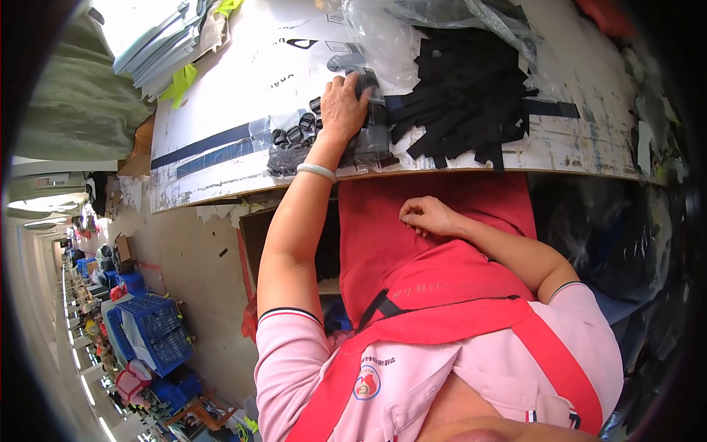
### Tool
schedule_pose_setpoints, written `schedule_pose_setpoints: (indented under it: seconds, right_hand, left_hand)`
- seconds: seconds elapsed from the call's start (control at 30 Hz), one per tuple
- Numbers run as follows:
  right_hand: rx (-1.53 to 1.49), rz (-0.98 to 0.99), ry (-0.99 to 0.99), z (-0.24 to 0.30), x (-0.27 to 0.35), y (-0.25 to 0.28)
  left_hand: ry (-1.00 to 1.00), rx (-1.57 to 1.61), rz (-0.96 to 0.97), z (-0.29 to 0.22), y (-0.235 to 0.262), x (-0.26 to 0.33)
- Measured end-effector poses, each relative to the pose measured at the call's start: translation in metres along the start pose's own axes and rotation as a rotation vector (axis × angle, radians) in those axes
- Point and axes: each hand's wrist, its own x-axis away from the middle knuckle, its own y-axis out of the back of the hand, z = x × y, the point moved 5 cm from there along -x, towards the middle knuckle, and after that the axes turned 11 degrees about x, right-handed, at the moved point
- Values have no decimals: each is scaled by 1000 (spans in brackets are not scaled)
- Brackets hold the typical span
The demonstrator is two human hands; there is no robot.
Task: Assembling plastic buckles and hardware onto black nylon straps at a workstation.
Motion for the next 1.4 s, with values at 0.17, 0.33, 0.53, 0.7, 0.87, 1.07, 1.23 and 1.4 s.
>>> schedule_pose_setpoints:
  seconds: [0.17, 0.33, 0.53, 0.7, 0.87, 1.07, 1.23, 1.4]
  right_hand:
    - [24, 19, -12, -1, -5, 0]
    - [37, -11, 4, -7, -5, 1]
    - [85, -38, 71, 5, -2, -1]
    - [-69, -300, 298, 81, 30, 26]
    - [81, -360, 398, 130, 41, 37]
    - [240, -309, 394, 81, 42, 10]
    - [49, -181, 374, 74, 54, -5]
    - [-130, -91, 273, 70, 52, 5]
  left_hand:
    - [93, 271, -96, 24, 18, -4]
    - [620, 1008, -207, 73, 38, 1]
    - [717, 1921, -143, 77, 52, 25]
    - [658, 1962, 17, -8, 39, 92]
    - [793, 1947, 194, -66, 5, 181]
    - [923, 2289, 311, -94, -19, 244]
    - [1070, 2317, 279, -90, -17, 266]
    - [1224, 2416, 142, -93, -26, 280]
